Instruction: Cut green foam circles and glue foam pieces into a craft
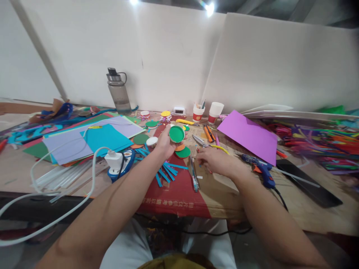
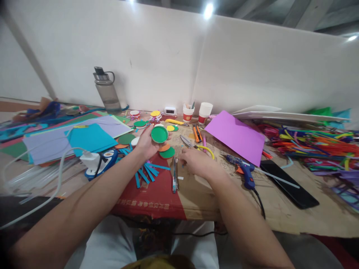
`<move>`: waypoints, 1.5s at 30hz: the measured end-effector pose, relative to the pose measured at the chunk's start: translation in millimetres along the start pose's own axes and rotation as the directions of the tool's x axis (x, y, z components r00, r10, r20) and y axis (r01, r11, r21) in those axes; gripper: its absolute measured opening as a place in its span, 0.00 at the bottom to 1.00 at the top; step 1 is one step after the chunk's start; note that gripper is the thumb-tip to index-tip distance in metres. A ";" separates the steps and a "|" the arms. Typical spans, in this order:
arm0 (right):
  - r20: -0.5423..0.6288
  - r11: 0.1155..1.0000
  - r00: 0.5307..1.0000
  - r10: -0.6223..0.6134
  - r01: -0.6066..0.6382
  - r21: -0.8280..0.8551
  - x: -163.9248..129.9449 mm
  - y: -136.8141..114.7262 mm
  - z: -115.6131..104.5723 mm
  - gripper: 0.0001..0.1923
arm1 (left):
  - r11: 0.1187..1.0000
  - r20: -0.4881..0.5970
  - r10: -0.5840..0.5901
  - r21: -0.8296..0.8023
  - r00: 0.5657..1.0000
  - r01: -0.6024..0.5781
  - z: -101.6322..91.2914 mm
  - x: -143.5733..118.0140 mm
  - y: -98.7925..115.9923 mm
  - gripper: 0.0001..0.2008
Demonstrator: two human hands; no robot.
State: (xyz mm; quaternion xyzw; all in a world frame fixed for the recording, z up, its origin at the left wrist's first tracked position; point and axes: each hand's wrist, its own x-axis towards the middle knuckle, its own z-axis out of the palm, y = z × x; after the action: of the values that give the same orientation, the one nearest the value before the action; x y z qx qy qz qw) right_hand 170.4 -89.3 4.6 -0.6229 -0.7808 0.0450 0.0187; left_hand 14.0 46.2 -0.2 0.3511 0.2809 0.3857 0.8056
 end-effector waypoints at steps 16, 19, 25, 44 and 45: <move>0.106 0.984 0.994 -0.020 0.001 0.180 7.1 13.9 -2.5 0.13 | 0.999 -0.010 -0.009 -0.038 1.000 0.009 -0.5 0.9 3.7 0.24; 0.080 0.985 0.995 -0.052 0.037 0.170 5.9 13.0 -1.6 0.13 | 0.999 -0.001 -0.011 -0.033 1.000 0.011 -0.2 0.7 4.7 0.25; 0.030 0.993 0.999 0.042 -0.045 0.105 0.8 11.2 -0.9 0.12 | 0.998 0.054 -0.011 -0.066 0.998 0.015 -2.0 2.3 4.0 0.25; 0.085 0.997 0.996 0.013 -0.020 0.081 -0.9 1.1 0.7 0.11 | 0.998 0.081 -0.055 -0.027 0.995 0.057 -4.4 6.0 -1.1 0.25; 0.074 0.996 0.997 0.010 -0.017 0.087 -0.4 2.7 1.6 0.11 | 0.998 0.085 -0.057 -0.025 0.995 0.060 -5.0 6.5 -1.3 0.25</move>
State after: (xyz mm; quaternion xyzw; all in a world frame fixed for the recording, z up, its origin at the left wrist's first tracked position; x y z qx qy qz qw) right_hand 173.0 -89.2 2.8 -0.6247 -0.7740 0.1020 0.0169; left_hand 14.4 52.7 -5.3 0.3477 0.2516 0.3505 0.8324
